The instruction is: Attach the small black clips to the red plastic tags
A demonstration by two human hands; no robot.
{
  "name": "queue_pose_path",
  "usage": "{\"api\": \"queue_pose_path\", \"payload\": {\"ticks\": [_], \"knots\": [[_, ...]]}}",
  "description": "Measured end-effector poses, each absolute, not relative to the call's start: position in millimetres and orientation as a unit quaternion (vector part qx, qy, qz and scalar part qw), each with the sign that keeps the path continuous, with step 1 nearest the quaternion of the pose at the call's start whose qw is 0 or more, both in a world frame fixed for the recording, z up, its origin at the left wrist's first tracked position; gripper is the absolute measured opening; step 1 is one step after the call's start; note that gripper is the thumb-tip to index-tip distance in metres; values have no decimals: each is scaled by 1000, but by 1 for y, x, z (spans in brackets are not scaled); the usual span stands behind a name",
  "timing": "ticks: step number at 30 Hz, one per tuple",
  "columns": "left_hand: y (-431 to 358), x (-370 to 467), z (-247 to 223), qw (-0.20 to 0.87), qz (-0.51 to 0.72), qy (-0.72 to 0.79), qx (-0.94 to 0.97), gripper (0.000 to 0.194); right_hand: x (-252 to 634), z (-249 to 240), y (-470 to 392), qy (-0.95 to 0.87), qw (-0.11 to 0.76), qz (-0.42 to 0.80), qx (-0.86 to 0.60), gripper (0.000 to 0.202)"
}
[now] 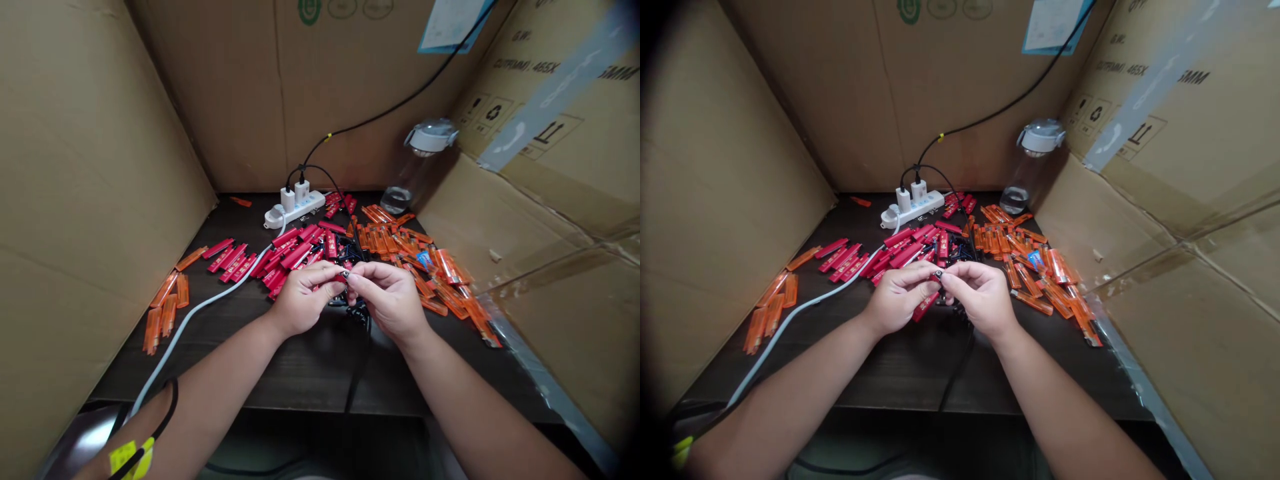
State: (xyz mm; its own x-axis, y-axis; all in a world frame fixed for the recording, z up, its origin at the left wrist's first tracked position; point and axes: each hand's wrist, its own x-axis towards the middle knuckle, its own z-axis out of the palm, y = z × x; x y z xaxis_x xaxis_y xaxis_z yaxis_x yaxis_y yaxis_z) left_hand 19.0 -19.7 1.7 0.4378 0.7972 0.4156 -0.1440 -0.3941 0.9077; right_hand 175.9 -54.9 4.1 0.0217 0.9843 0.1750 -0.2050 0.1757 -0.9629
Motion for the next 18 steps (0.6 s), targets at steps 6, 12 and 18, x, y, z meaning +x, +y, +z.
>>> {"api": "queue_pose_path", "payload": {"ticks": [6,12,18], "knots": [[-18,15,4,499,491,282,656,17,177,3,-56,-494,587,507,-394,12],[-2,4,-3,510,615,387,460,25,179,10,-51,-503,585,377,-513,19],[5,0,-7,441,668,379,464,19,185,12,-46,-488,579,320,-570,22]]}}
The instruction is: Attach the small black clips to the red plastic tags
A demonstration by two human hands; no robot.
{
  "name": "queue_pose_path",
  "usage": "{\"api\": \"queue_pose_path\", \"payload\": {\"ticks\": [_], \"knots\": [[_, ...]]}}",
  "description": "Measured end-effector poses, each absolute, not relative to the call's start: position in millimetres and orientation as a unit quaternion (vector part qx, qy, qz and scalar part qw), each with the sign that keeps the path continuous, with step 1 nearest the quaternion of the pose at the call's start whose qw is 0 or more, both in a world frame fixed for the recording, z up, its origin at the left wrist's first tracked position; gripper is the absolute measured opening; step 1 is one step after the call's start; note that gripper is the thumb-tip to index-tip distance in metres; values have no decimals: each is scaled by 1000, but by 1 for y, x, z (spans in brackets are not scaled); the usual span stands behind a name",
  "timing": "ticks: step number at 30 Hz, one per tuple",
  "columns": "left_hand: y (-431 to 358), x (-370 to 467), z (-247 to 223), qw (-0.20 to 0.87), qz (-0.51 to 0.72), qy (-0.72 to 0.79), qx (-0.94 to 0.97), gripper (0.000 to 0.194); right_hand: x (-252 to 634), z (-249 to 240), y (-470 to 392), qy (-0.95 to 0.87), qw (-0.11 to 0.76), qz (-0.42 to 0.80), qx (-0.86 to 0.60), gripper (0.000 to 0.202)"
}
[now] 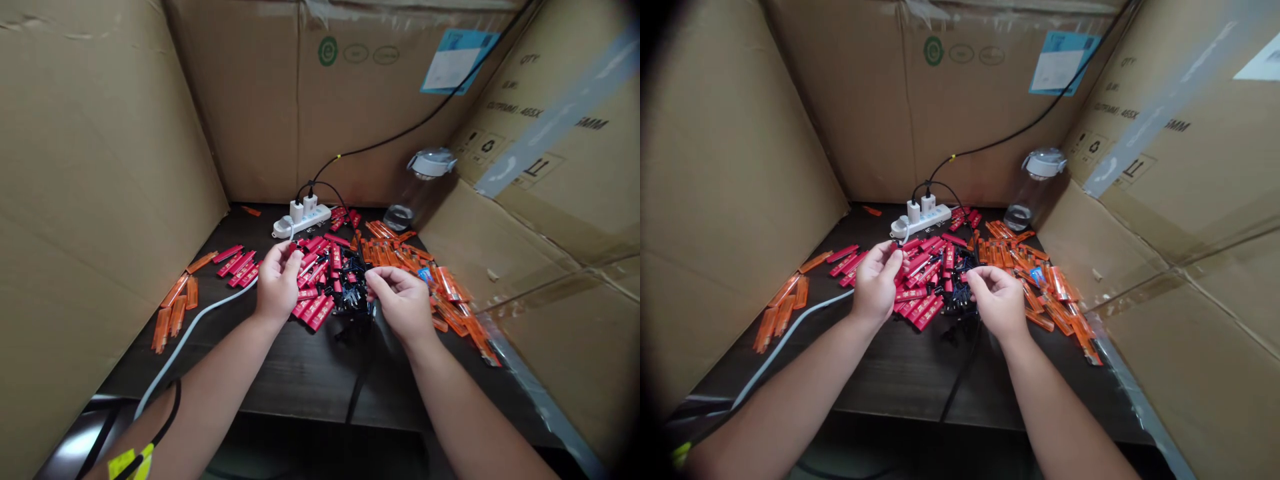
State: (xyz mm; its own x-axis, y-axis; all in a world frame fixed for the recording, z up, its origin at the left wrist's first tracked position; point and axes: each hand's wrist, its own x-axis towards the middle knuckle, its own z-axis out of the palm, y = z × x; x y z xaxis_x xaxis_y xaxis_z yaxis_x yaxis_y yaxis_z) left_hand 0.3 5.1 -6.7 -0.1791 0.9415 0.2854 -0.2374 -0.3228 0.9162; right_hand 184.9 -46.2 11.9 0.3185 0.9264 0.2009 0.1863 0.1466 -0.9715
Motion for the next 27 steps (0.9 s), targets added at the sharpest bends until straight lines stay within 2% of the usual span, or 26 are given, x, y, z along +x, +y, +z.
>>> {"api": "queue_pose_path", "payload": {"ticks": [10,17,23,27], "knots": [[4,1,-2,460,690,338,446,16,186,6,-43,-574,498,233,-607,22],[-2,0,5,509,622,347,483,16,186,-2,-45,-643,421,218,-601,24],[-4,0,10,576,604,346,429,19,184,-1,-47,-653,410,199,-605,24],[-1,-4,11,567,633,348,396,20,185,-1,-47,-662,409,186,-600,23]]}}
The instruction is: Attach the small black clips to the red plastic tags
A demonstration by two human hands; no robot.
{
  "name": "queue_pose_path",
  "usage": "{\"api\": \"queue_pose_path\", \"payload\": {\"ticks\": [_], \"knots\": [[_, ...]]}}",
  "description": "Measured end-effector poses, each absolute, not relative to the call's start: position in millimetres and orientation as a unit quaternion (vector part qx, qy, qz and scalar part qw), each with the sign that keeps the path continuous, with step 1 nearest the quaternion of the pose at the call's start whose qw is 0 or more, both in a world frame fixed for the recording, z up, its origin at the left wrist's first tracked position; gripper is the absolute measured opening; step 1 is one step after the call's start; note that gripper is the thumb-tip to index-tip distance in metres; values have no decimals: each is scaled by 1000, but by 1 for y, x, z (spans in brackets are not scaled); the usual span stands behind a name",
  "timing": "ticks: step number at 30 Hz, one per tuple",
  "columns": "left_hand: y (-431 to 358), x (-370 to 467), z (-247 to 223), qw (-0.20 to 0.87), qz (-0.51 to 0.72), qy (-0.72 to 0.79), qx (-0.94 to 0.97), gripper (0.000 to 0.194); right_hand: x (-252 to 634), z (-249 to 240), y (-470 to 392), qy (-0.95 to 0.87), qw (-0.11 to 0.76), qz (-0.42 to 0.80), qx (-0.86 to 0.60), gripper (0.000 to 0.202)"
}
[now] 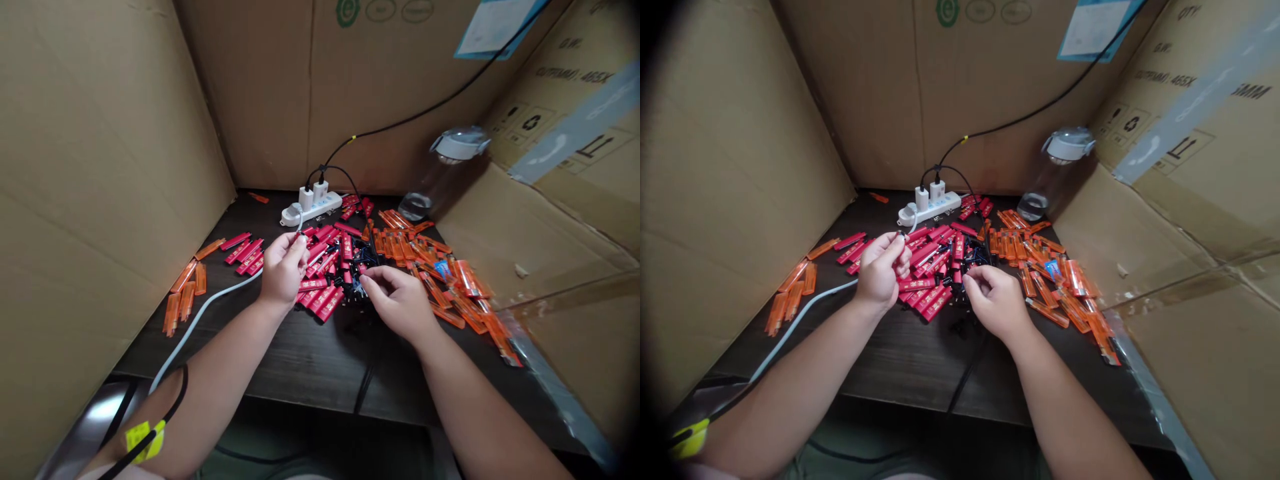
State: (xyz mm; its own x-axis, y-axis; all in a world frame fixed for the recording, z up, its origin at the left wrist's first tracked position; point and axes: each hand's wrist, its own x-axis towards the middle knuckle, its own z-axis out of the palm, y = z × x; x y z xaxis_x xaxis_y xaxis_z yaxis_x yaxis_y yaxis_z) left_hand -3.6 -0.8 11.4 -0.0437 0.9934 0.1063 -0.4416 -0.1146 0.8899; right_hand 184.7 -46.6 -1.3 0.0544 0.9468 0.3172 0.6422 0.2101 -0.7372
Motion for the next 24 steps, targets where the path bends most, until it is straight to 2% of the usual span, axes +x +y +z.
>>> {"api": "queue_pose_path", "payload": {"ticks": [9,15,24], "knots": [[4,-5,8,509,667,341,423,20,179,-7,-39,-669,420,195,-581,20],[4,-6,8,474,674,352,444,19,176,-12,-38,-717,407,151,-545,15],[-1,-4,7,471,645,377,469,24,173,27,-14,-834,345,50,-427,10]]}}
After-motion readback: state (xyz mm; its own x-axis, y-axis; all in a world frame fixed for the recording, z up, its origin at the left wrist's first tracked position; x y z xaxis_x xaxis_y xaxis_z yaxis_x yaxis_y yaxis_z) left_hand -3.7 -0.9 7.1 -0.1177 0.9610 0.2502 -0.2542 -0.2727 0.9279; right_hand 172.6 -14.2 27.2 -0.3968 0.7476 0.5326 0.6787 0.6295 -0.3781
